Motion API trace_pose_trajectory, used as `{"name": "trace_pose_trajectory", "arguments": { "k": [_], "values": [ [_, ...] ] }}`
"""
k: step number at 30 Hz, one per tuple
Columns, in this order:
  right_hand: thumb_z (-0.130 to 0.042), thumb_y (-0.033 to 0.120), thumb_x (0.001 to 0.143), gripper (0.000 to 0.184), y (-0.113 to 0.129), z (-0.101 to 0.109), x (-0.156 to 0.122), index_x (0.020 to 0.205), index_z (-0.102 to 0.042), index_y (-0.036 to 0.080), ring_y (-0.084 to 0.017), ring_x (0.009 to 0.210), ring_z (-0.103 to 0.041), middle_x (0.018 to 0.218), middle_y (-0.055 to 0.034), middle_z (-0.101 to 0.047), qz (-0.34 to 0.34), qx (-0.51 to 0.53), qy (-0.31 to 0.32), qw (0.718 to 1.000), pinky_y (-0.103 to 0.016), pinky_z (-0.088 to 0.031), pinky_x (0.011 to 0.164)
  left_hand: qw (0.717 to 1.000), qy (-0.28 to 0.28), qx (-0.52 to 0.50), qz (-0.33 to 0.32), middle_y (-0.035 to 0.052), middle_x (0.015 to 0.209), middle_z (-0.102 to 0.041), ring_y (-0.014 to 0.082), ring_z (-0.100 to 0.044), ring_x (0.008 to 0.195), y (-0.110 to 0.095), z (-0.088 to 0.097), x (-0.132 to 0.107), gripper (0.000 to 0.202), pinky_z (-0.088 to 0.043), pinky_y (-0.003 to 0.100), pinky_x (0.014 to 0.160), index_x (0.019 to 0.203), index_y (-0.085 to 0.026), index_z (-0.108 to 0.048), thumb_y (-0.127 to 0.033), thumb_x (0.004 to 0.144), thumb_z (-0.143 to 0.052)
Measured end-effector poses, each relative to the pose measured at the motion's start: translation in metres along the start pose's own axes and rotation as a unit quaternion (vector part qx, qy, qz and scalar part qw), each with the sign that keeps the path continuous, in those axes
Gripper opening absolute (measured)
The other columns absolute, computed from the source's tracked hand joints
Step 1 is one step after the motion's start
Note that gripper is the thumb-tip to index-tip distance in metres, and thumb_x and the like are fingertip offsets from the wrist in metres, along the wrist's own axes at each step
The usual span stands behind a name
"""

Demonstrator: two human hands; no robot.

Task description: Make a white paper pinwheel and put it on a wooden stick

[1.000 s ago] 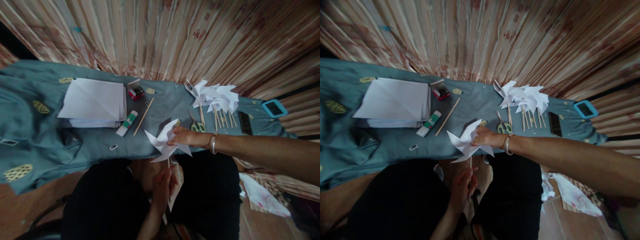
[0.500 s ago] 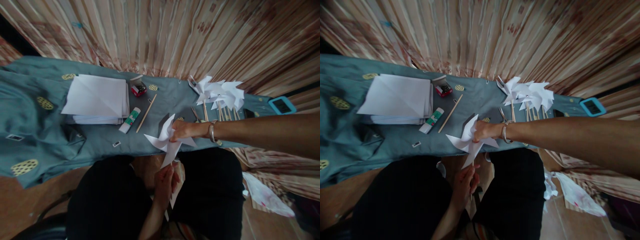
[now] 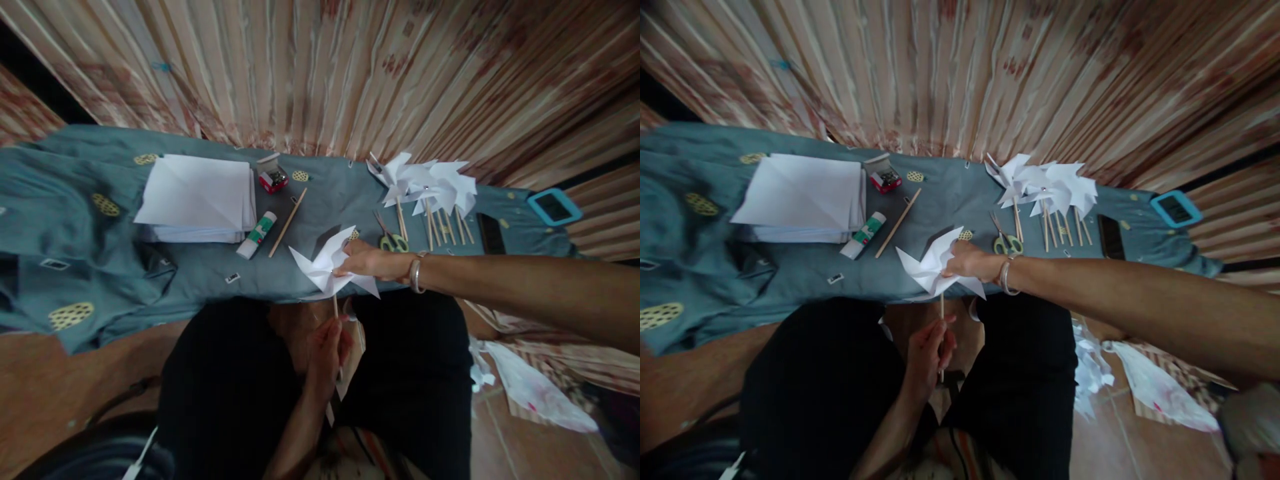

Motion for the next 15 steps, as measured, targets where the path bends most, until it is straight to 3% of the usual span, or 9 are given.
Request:
{"name": "trace_pose_trajectory", "arguments": {
  "k": [8,15],
  "values": [
    [-0.074,0.022,0.059,0.015,0.005,0.001,-0.005,0.062,-0.062,0.014,-0.011,0.052,-0.052,0.061,0.0006,-0.062,-0.061,0.062,0.020,0.996,-0.021,-0.037,0.047,0.999,0.004,-0.053,-0.005,-0.0042,0.049,-0.057,0.0015,-0.031,0.026,0.003,0.000,0.000,0.053,-0.013,0.018,0.030,0.086,-0.012,-0.067,-0.057,0.059,-0.073],
    [-0.081,0.028,0.055,0.022,-0.001,0.008,-0.009,0.064,-0.067,0.014,-0.012,0.050,-0.055,0.060,-0.0024,-0.067,-0.029,0.168,0.049,0.984,-0.022,-0.038,0.046,0.999,-0.009,-0.046,0.003,-0.0044,0.050,-0.056,0.0013,-0.033,0.028,-0.006,-0.004,-0.006,0.052,-0.015,0.017,0.031,0.089,-0.011,-0.068,-0.054,0.061,-0.073]
  ]
}}
Point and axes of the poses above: each hand's wrist, its own x-axis towards the middle knuckle, its own z-axis out of the back of the hand, y = z × x, the point moved 1 cm from there along x, towards the middle knuckle
